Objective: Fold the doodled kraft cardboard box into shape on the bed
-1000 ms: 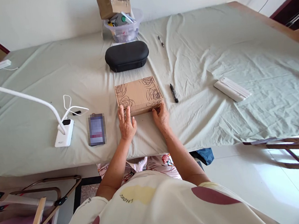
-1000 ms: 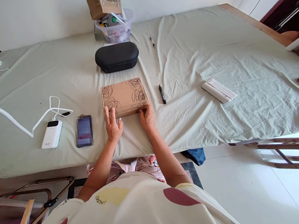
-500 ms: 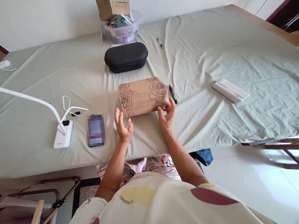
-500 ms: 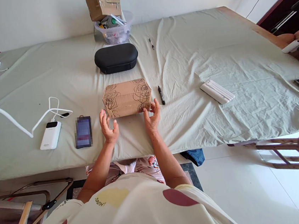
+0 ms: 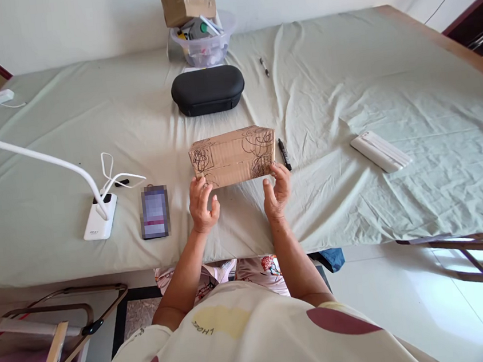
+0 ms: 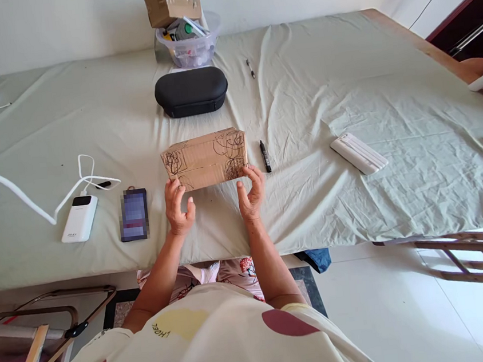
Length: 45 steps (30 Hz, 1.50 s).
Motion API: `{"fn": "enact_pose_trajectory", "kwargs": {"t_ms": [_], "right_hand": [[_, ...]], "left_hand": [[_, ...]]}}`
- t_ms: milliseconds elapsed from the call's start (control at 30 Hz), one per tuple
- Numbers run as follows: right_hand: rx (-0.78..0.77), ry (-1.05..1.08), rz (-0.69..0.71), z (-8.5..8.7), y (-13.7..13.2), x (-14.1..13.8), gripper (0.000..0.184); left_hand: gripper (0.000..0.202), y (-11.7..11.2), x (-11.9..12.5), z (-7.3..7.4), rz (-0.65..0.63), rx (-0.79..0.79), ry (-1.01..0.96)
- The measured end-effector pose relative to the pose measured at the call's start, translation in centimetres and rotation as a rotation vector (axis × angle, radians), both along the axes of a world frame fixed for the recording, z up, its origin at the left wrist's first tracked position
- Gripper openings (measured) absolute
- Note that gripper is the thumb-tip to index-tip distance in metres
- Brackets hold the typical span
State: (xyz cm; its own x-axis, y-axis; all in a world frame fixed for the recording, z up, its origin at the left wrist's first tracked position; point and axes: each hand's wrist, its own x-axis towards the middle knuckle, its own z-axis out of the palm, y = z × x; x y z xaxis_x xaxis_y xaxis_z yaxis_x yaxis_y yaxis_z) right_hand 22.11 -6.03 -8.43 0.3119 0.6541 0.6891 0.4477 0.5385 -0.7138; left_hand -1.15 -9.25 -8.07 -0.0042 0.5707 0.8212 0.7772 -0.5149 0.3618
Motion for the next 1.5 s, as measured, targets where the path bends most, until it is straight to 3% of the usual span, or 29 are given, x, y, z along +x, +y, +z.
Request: {"fn": "enact_pose_trajectory", "kwargs": {"t_ms": [133,267,433,567,700,867,1000,1300,1500], "right_hand": [[-0.205,-0.098,0.092,-0.4,0.7,-0.5,0.072],[-0.254,-0.116,0.180,-0.6,1.2,-1.2,0.086],[-0.172,-0.061,0.080,-0.2,0.9,-1.4,0.080],[-0.057,0.040,0.020,-0.1,0.8,-0.9,0.075],[0.018,0.078,-0.071,-0.1,0.7,0.1,0.066],[0.114,-0.055,-0.126,0.6,0.5,0.3,0.050],[0.040,-0.192,-0.108,1.4,0.4,-0.5,0.047],[-0.045,-0.402,-0.173,2.0,-0.3,-3.2,0.052],[-0.144,-0.469,-0.157,1.8,-1.1,-4.3,0.052]], "left_hand": [[0.042,0.5,1.1,0.0,-0.085,-0.123,0.050],[0.047,0.7,1.2,0.7,-0.128,-0.153,0.032],[0.041,0.3,0.3,1.1,-0.092,0.017,-0.033],[0.034,-0.5,0.2,1.8,0.044,0.033,-0.007],[0.030,-1.2,0.5,3.9,0.129,0.050,0.035],[0.036,-1.4,1.4,6.5,0.226,-0.051,0.083],[0.039,-1.1,2.6,6.9,0.255,-0.147,0.088],[0.054,-1.4,6.3,6.9,0.146,-0.328,0.061],[0.053,-1.2,6.9,7.6,0.219,-0.377,0.113]]}}
